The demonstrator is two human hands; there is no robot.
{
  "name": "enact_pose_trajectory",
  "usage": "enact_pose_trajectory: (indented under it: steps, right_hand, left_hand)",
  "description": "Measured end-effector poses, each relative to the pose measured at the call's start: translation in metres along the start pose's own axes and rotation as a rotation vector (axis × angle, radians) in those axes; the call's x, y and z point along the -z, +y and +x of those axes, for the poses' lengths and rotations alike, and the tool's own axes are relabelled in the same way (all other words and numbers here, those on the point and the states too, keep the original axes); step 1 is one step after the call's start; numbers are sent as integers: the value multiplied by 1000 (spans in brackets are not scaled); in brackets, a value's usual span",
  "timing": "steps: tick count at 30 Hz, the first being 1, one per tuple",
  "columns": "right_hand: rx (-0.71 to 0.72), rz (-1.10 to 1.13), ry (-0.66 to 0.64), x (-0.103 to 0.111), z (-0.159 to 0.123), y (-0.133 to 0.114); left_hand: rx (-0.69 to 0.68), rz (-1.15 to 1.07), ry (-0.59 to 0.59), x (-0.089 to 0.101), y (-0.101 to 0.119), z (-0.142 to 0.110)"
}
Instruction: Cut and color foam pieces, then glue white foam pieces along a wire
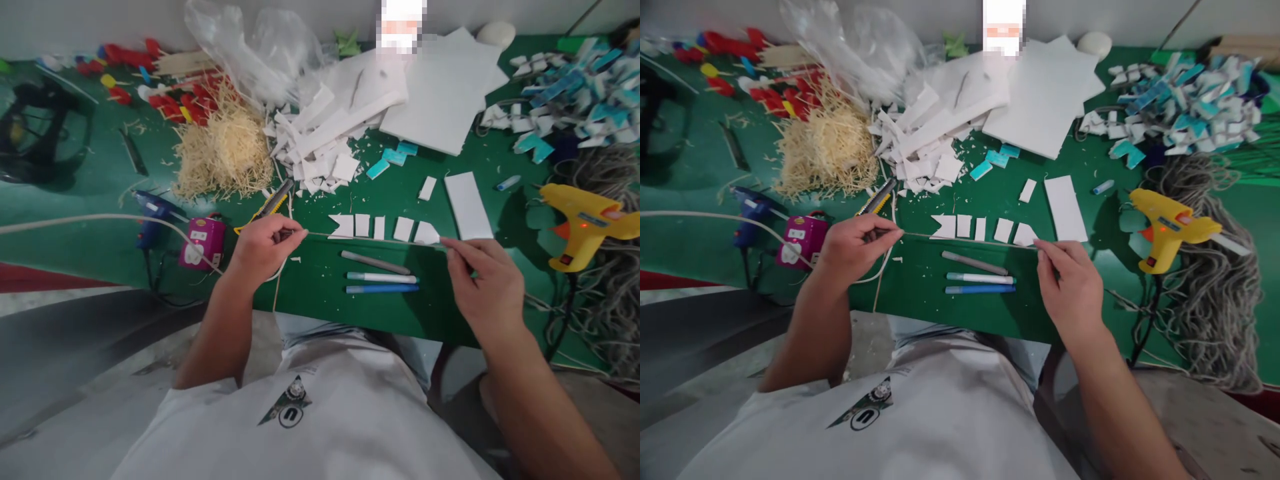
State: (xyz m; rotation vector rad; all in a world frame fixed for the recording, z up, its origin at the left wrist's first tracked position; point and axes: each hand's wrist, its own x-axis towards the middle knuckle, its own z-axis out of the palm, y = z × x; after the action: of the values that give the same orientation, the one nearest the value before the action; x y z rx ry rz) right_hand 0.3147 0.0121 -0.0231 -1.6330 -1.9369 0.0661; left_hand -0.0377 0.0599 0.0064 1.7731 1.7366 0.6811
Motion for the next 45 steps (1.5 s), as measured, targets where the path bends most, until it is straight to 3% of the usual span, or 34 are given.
enact_pose_trajectory:
  steps: [5, 9, 14, 23, 30, 41, 45]
  right_hand:
    - [121, 14, -28, -17, 28, 12]
    - [157, 64, 55, -23, 34, 12]
    - [108, 122, 67, -23, 31, 8]
    - [182, 34, 122, -26, 34, 18]
    - [129, -73, 64, -21, 32, 18]
    - [98, -129, -21, -24, 30, 24]
    - [147, -136, 8, -25, 31, 23]
  left_hand:
    - [-16, 62, 46, -4, -6, 24]
    - [6, 79, 56, -9, -9, 33]
    - [-14, 57, 99, -15, -15, 31]
    - [-240, 168, 102, -29, -21, 20]
    - [-82, 153, 69, -26, -21, 25]
    - [-79, 184, 61, -32, -23, 26]
    - [-78, 186, 67, -32, -24, 27]
